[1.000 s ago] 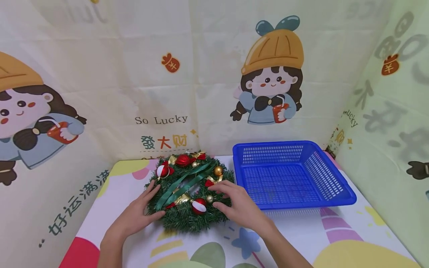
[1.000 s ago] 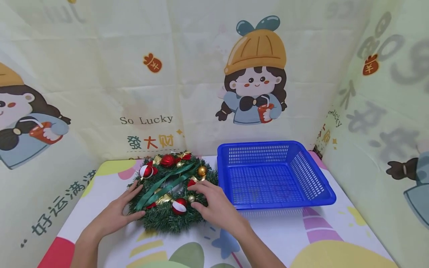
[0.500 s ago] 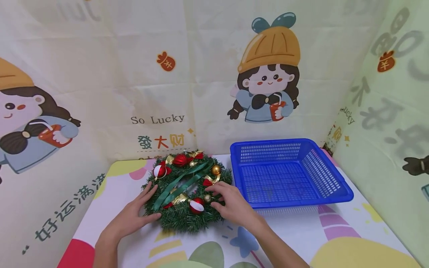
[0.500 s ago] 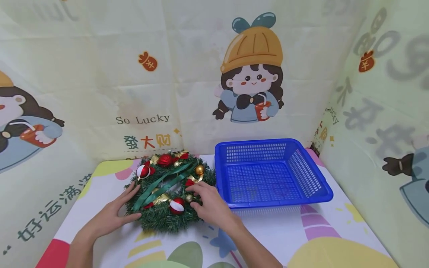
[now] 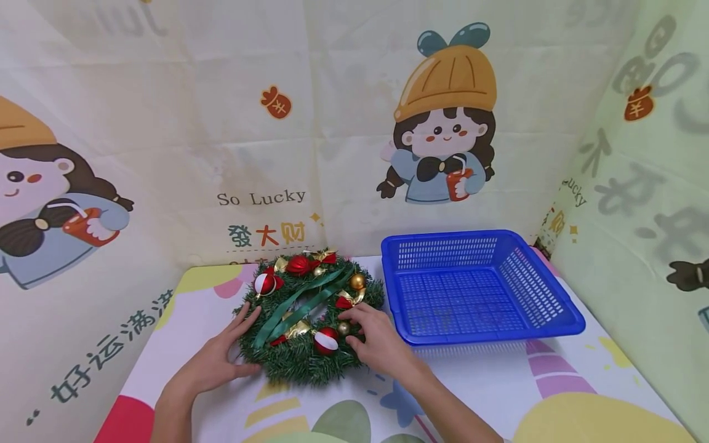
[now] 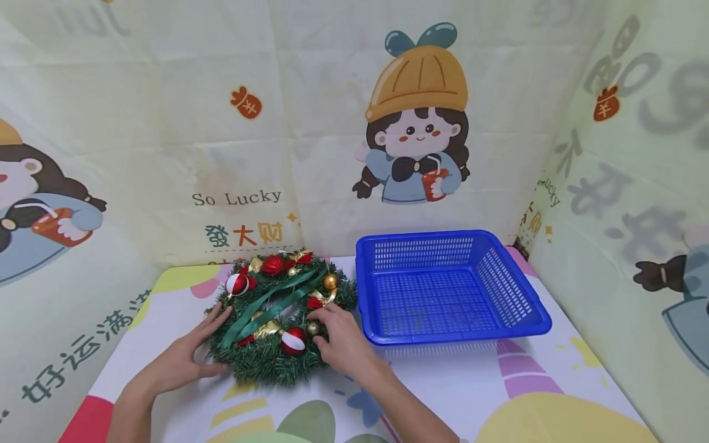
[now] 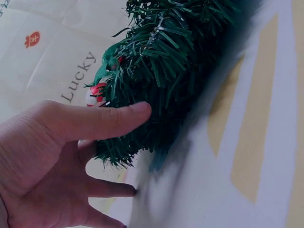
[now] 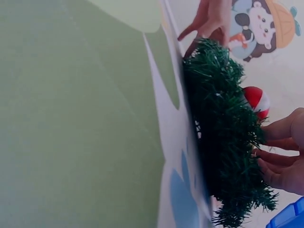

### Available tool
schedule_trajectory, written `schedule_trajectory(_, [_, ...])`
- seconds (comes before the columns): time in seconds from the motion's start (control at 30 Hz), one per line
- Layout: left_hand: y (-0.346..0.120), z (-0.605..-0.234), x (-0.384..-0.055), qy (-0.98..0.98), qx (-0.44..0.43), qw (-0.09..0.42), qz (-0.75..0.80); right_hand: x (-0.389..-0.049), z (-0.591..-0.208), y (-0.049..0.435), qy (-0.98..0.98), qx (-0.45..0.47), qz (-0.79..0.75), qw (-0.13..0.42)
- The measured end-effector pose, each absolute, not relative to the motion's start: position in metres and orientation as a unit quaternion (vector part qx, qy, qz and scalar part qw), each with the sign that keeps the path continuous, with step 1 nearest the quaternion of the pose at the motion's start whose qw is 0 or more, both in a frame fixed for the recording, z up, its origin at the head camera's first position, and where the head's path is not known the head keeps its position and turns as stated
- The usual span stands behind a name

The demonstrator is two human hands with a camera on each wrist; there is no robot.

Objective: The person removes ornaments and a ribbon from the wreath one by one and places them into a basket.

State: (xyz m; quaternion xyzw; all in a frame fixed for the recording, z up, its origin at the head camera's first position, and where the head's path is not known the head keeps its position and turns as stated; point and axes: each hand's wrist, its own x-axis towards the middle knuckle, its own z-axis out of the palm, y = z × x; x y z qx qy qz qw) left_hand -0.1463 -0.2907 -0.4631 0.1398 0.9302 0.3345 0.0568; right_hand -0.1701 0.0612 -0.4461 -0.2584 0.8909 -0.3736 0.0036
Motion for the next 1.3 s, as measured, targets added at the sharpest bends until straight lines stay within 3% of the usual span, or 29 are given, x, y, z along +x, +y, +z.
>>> schedule_trajectory(0.4, [-0.291, -0.467, -0.146, 0.934, 0.15, 0.045, 0.321, -0.172, -0.458, 0.056, 0.9, -0.243, -0.362, -0.022])
schedule_trajectory(1.3, [-0.289, -0.466, -0.145, 0.932, 0.122, 0.077, 0.331, -0.175, -0.46, 0.057, 0.899, -0.227, -0.374, -0.038])
